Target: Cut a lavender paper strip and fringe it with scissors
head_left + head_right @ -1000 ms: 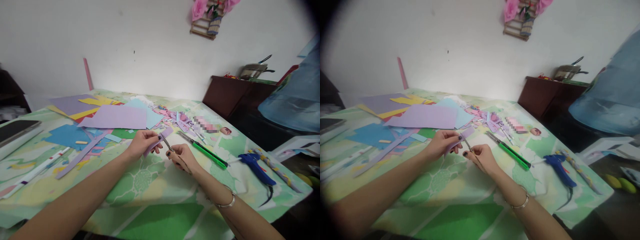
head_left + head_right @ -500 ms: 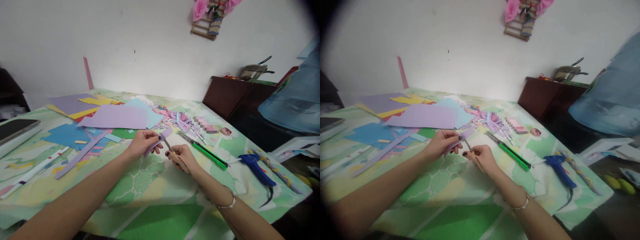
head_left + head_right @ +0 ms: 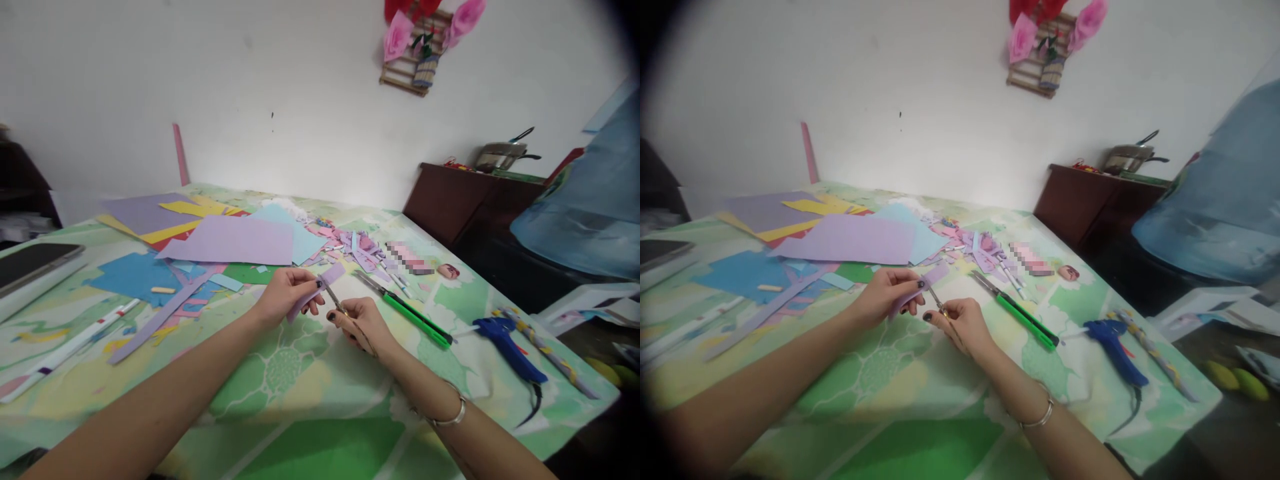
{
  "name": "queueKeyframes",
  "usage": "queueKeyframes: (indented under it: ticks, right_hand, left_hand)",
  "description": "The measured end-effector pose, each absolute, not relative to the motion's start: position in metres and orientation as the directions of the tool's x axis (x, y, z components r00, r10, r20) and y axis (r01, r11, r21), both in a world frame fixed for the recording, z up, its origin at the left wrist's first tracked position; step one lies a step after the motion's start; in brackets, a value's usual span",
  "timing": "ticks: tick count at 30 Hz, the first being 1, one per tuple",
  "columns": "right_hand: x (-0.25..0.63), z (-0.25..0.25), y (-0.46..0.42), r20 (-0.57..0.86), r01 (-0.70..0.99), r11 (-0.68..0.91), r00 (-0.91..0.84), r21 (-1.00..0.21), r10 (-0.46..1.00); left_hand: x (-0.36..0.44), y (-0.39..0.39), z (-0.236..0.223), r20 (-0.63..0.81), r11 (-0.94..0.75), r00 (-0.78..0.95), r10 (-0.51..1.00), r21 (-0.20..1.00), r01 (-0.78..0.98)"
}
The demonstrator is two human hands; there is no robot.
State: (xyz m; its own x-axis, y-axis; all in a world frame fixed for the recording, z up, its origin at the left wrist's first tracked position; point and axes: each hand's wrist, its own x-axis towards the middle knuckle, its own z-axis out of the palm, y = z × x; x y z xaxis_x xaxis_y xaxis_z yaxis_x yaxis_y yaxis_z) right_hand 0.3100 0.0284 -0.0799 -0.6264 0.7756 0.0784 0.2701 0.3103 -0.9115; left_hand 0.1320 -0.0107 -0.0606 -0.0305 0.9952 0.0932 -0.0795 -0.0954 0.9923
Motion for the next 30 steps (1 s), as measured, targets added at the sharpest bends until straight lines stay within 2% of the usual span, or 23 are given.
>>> queueKeyframes:
  ticks: [18,30]
  right_hand:
    - [0.3090,-0.0818,0.0284,0.072,0.254,0.284,-0.615,-0.924,0.785]
    - [0.3087,-0.0844,0.0307,0.103,0.252,0.327,-0.627,-0.911,0.772]
  left_hand:
    - [0.1312,-0.0081,-0.0651,0.102,-0.103,-0.022,0.995,0.993,-0.058]
    - [0.1319,-0.0088,-0.0655,0.120,-0.121,-0.021,0.993,0.990,-0.073]
